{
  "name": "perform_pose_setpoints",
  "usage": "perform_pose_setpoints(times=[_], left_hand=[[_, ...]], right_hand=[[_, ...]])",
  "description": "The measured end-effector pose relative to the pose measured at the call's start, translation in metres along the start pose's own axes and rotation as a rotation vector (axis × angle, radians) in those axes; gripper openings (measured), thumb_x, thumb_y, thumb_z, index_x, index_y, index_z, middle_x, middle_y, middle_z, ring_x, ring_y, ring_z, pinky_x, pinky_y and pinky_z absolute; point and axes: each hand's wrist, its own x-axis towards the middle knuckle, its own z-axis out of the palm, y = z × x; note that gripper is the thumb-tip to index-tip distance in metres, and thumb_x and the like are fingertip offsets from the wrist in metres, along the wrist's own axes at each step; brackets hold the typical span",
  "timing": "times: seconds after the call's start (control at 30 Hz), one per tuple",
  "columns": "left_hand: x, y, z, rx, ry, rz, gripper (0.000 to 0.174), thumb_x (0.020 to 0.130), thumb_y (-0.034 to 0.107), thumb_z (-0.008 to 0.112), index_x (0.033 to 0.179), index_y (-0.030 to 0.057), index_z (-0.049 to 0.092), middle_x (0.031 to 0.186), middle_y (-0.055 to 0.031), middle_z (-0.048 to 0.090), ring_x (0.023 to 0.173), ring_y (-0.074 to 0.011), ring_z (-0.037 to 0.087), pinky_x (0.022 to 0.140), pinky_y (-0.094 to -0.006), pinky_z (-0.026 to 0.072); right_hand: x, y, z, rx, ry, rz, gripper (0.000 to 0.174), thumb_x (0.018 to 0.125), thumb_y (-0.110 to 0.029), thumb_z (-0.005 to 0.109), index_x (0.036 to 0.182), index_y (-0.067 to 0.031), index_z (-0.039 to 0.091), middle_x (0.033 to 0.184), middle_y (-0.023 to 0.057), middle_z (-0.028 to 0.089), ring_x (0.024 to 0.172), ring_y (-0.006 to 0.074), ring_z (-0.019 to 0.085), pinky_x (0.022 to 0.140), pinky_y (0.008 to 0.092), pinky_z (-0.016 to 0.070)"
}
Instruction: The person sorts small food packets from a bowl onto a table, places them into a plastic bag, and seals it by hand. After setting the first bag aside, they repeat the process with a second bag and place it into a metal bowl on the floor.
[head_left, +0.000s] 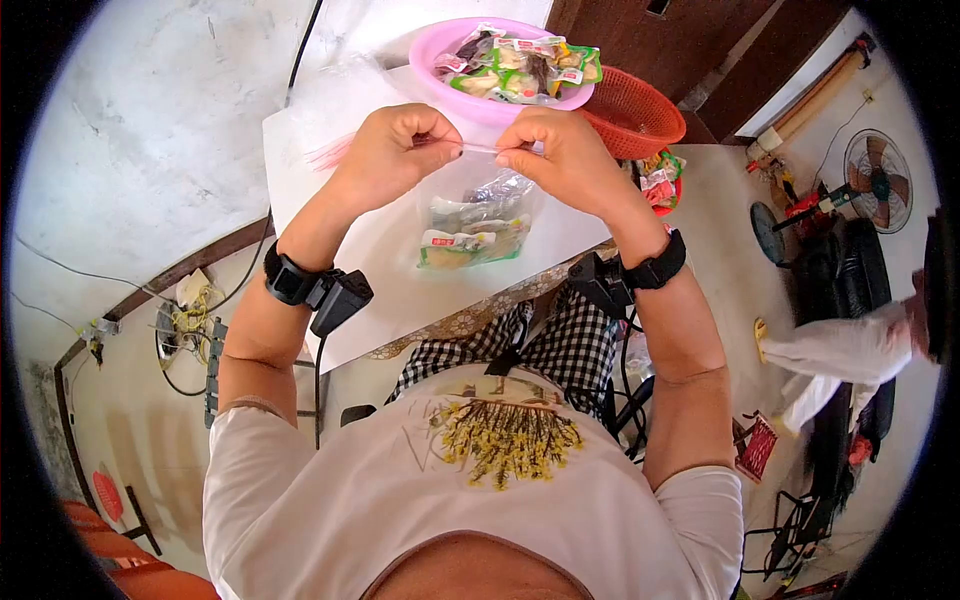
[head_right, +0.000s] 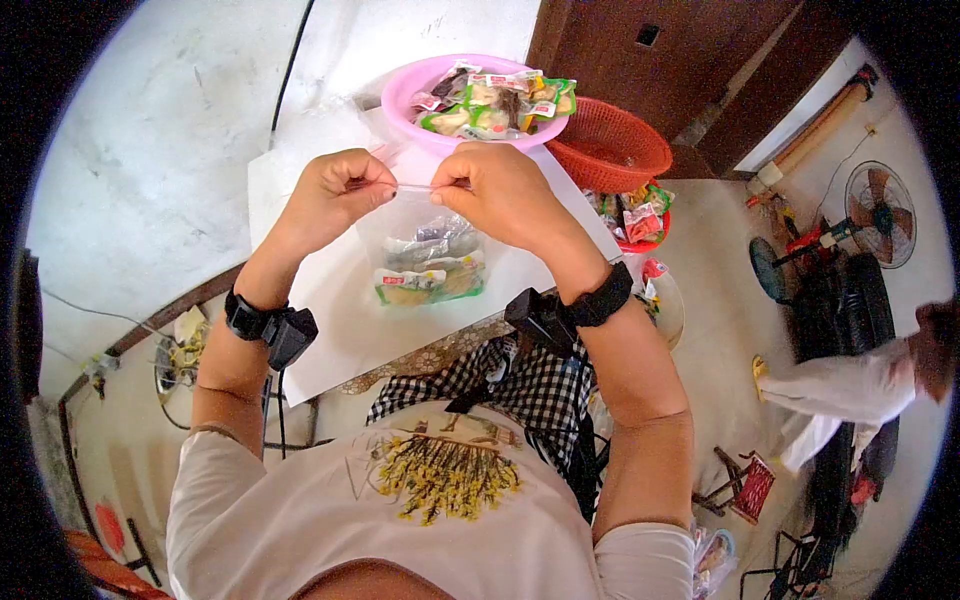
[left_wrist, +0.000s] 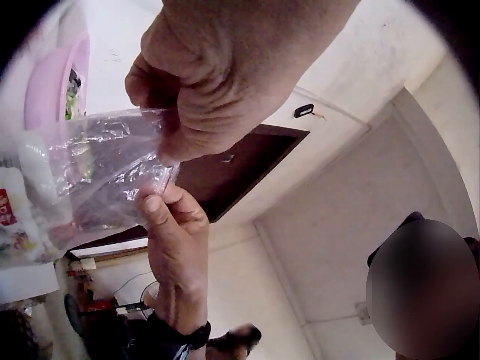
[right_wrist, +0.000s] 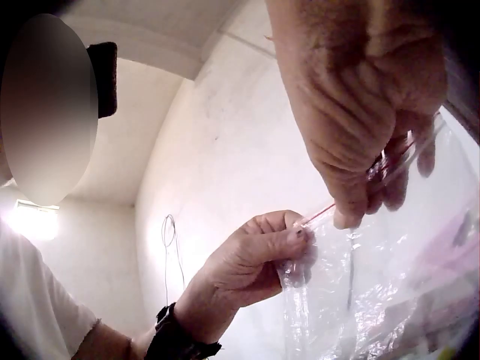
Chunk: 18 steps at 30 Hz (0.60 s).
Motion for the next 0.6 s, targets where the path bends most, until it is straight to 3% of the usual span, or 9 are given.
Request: perform_pose_setpoints(times=[0.27,0.47,0.6], left_hand=[[-0.002,0.000,0.000,-0.007,-0.009,-0.028,0.006,0.084,0.005,0.068,0.083,0.0000,0.066,0.073,-0.0011,0.062,0.068,-0.0064,0.055,0.062,-0.0228,0.0470],[0.004,0.011,0.006,0.335,0.000,0.211,0.008,0.083,0.007,0.069,0.083,0.0005,0.064,0.074,-0.0044,0.062,0.069,-0.0139,0.061,0.061,-0.0273,0.0476],[0.011,0.030,0.010,0.543,-0.108,0.176,0.010,0.083,0.010,0.069,0.081,0.0008,0.065,0.081,-0.0098,0.066,0.070,-0.0206,0.064,0.064,-0.0326,0.0507]], right_hand=[[-0.001,-0.003,0.000,0.033,-0.003,0.061,0.014,0.078,-0.017,0.070,0.082,-0.0031,0.069,0.075,0.0092,0.065,0.068,0.0208,0.063,0.061,0.0332,0.0474],[0.001,-0.007,0.004,-0.002,0.020,0.077,0.013,0.076,-0.016,0.071,0.080,-0.0048,0.067,0.073,0.0096,0.064,0.066,0.0220,0.063,0.060,0.0337,0.0472],[0.003,-0.013,0.003,-0.028,0.030,0.077,0.011,0.075,-0.015,0.070,0.081,-0.0061,0.067,0.075,0.0102,0.064,0.067,0.0228,0.063,0.060,0.0345,0.0472]])
